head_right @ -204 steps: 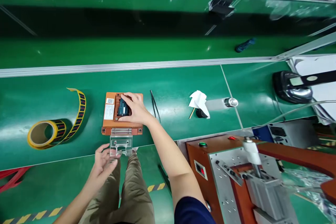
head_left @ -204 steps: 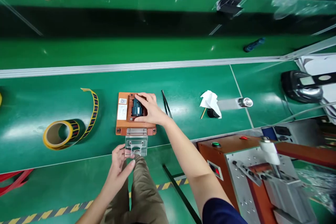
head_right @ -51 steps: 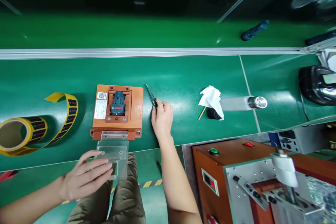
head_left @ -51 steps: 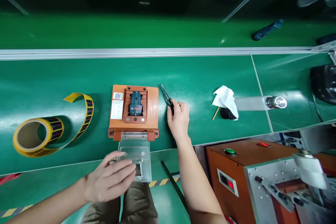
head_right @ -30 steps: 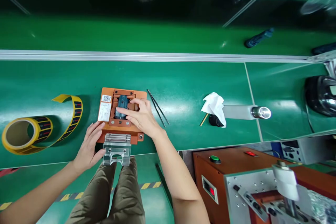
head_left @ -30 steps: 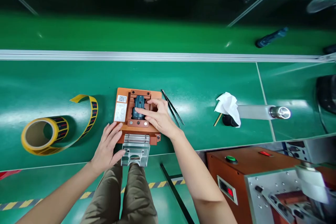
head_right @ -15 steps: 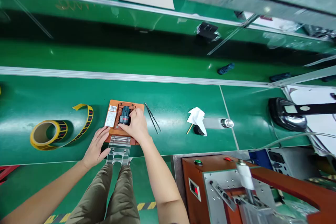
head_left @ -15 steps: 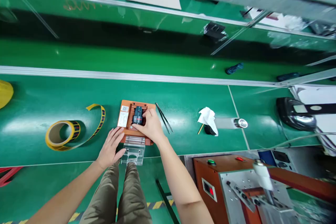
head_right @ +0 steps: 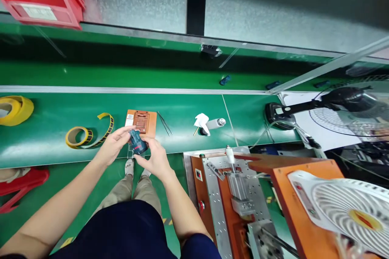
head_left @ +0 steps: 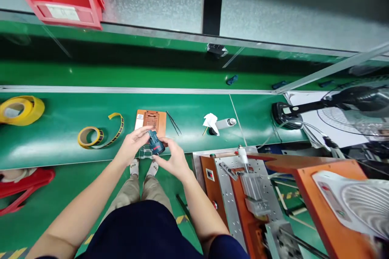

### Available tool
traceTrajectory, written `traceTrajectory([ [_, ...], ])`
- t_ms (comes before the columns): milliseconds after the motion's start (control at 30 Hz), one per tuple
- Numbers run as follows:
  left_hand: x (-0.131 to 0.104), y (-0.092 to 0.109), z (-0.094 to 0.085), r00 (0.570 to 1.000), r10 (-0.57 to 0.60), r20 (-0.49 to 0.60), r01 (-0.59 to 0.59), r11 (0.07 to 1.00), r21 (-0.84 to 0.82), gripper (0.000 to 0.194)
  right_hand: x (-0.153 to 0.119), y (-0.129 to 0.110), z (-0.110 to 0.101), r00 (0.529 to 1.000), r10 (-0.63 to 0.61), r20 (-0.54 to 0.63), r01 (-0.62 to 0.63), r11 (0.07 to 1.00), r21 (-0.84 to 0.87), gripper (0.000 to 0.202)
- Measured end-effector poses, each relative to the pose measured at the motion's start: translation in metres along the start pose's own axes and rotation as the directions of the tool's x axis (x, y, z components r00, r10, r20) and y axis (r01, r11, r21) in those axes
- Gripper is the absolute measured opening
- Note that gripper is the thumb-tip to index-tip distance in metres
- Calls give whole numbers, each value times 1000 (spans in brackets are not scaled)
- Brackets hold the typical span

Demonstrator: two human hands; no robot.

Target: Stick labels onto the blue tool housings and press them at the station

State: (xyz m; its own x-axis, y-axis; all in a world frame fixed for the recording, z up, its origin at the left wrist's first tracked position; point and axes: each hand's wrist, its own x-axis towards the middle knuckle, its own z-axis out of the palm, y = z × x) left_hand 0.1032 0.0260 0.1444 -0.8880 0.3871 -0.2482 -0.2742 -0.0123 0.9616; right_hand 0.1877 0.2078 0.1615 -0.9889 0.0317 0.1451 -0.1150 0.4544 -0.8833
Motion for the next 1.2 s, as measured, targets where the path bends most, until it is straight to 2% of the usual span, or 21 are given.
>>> traceTrajectory([
  [33, -2, 17, 7, 998, -32, 46, 35, 996, -79, 48, -3, -7, -4, 1000, 10, -18, -10, 999, 41, 52],
  [100, -7, 43, 20, 998, -39, 59, 47, 988, -144, 47, -7, -23, -15, 996, 71, -57, -63, 988, 142, 52],
  [200, -20, 69, 40, 999, 41, 20, -36, 979, -200, 40, -10, -44, -32, 983, 182, -23, -161, 916, 368, 40],
  [300, -33, 87, 61, 989, 144, 21, -137, 970, -199, 36, -16, -60, -45, 963, 250, 100, -257, 745, 616, 33],
  [400, -41, 101, 80, 979, 180, 93, -156, 963, -220, 35, -25, -72, -54, 943, 309, 122, -278, 534, 799, 40],
  [467, -43, 107, 92, 968, 201, 151, -161, 957, -240, 34, -31, -80, -59, 936, 341, 87, -245, 453, 857, 45],
  [700, -46, 111, 125, 925, 293, 241, -239, 944, -229, 33, -52, -92, -83, 930, 367, -20, -143, 410, 901, 41],
  [767, -47, 108, 135, 909, 329, 256, -271, 933, -235, 31, -56, -93, -90, 936, 350, 38, -157, 319, 935, 40],
  [867, -47, 103, 149, 868, 427, 255, -373, 898, -233, 26, -60, -93, -95, 922, 275, 272, -313, 119, 942, 42],
  [900, -48, 103, 153, 858, 456, 235, -414, 886, -208, 23, -60, -93, -95, 907, 245, 342, -371, 84, 925, 45],
  [967, -48, 107, 160, 865, 465, 188, -452, 885, -112, 25, -62, -94, -93, 893, 245, 378, -412, 102, 906, 51],
  [1000, -48, 110, 162, 878, 446, 172, -444, 894, -52, 28, -63, -95, -91, 901, 282, 331, -383, 156, 910, 52],
  [1100, -47, 124, 163, 910, 372, 184, -394, 914, 100, 32, -65, -102, -84, 913, 402, 71, -253, 419, 872, 49],
  [1200, -44, 136, 157, 896, 390, 212, -430, 880, 203, 29, -65, -110, -78, 908, 397, -130, -203, 692, 693, 44],
])
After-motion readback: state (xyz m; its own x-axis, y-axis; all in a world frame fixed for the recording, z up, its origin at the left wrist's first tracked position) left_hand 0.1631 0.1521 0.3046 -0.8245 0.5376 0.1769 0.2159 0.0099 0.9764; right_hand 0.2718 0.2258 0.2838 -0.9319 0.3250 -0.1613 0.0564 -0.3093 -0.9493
